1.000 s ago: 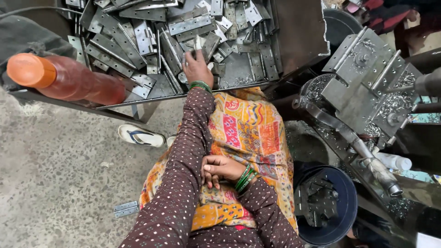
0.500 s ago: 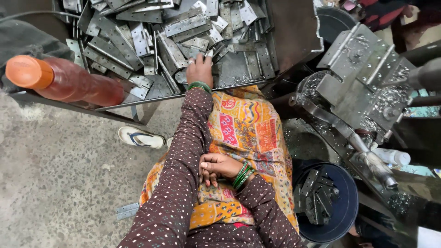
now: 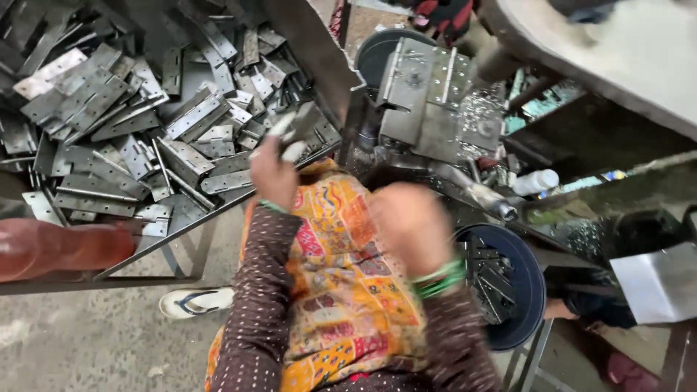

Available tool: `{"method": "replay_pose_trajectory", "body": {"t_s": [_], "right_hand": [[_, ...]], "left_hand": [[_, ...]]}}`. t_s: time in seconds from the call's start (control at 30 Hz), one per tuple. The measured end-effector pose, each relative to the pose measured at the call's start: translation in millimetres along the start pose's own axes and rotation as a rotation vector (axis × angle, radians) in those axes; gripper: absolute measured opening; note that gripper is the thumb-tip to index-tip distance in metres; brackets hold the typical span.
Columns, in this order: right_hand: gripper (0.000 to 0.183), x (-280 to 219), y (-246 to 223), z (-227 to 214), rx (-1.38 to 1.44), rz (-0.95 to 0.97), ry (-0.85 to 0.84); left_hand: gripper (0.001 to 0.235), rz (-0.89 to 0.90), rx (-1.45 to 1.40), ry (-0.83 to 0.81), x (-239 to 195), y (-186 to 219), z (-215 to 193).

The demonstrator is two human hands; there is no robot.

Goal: The person places metal pieces into a machine for processing, repeatedly moving finished parts into a blue bucket and retrieving unprocessed pieces from a larger metal bin.

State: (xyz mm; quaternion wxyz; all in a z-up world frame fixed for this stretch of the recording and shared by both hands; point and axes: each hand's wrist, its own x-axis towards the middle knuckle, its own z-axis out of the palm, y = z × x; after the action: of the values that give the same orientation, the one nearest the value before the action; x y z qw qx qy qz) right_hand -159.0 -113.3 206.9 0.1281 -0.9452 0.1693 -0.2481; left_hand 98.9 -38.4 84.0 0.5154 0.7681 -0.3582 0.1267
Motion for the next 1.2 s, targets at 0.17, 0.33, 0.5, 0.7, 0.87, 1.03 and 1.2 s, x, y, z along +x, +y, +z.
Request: {"method": "replay_pose_trajectory", "body": {"t_s": [0.17,0.33,0.5,0.7,0.87,1.03,1.2], "right_hand": [[0.037,9.6,63.3,-75.8,-0.740,0.267,0.086],[0.051,-36.2,97.0,-46.3,-0.684,0.563,-0.235],[0.046,-76.4,92.9,-24.2,-0.504,0.718,-0.214],[0.042,-89.0,87.7,-21.3,-0.496,0.685,-0.196],[0.045,-83.2,87.7,-20.9,-0.532,0.729,-0.260],[0.046,-84.7,81.2,-19.0,-0.601,0.714,-0.177],[0.046,-101.7,86.9,-2.5,-0.674,0.711,-0.082]], "left_hand": [[0.033,0.361,-0.028,-0.113,20.9,111.5,36.2],[0.023,0.447,0.327,-0.435,28.9,158.0,99.5],[0.056,0.434,0.420,-0.527,19.7,156.0,97.6],[0.077,0.417,0.335,-0.441,6.7,148.1,77.8],[0.054,0.440,0.384,-0.604,-27.1,159.3,81.3],[0.056,0.518,0.348,-0.455,-41.4,173.8,120.6],[0.048,0.435,0.436,-0.624,-22.7,185.0,146.1]]}}
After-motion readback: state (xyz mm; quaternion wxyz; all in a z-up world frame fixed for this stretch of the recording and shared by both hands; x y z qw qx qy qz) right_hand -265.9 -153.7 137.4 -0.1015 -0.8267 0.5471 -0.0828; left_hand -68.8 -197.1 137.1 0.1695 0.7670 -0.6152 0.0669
